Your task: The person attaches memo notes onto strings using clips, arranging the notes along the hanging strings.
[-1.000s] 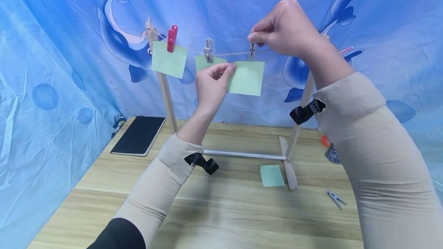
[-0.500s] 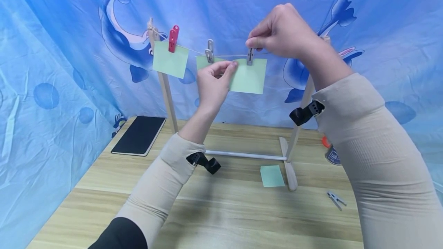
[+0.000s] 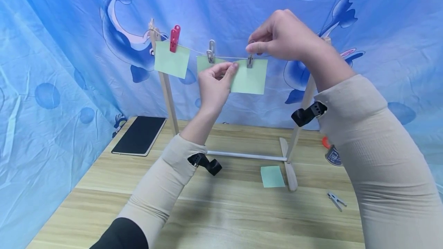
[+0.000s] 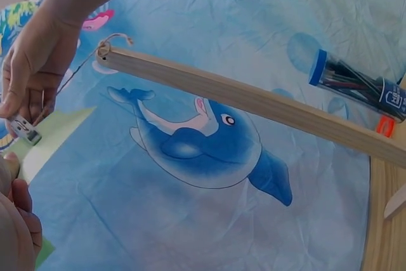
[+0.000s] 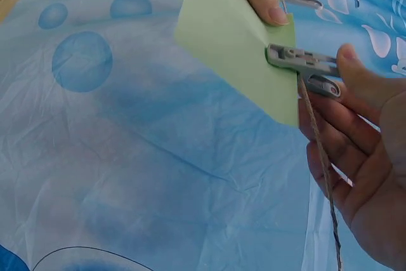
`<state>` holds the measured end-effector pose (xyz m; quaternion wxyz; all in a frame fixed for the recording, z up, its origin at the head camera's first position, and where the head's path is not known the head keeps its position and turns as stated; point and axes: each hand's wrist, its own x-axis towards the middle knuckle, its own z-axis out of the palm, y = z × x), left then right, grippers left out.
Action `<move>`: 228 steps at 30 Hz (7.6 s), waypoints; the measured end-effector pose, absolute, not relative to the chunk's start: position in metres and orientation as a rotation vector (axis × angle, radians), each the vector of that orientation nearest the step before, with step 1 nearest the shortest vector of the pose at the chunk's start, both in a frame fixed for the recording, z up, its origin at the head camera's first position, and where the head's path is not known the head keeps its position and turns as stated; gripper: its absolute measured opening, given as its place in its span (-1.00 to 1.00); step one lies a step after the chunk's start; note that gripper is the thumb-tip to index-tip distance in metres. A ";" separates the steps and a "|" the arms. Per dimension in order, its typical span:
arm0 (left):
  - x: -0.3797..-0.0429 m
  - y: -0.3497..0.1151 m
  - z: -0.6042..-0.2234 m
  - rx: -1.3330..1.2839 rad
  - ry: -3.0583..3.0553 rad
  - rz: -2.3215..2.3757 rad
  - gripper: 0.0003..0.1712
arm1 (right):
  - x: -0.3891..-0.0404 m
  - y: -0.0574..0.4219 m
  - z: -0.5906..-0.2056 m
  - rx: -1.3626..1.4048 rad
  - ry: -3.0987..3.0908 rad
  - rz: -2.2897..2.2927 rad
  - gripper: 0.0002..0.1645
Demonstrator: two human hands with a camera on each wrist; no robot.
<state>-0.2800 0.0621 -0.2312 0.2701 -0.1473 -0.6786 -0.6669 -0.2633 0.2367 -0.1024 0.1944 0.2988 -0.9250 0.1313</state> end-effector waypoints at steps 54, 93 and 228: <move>-0.249 0.061 -0.418 -0.950 -2.654 -1.601 -0.62 | -0.215 0.297 -0.221 0.826 -1.603 1.059 -0.53; -0.198 0.105 -0.505 -1.209 -2.980 -0.320 -0.22 | -0.090 0.466 -0.507 -0.137 -2.918 0.814 -0.44; -0.260 0.121 -0.245 -0.687 -1.999 -1.762 -0.76 | -0.220 0.311 -0.102 0.458 -2.355 0.392 -0.67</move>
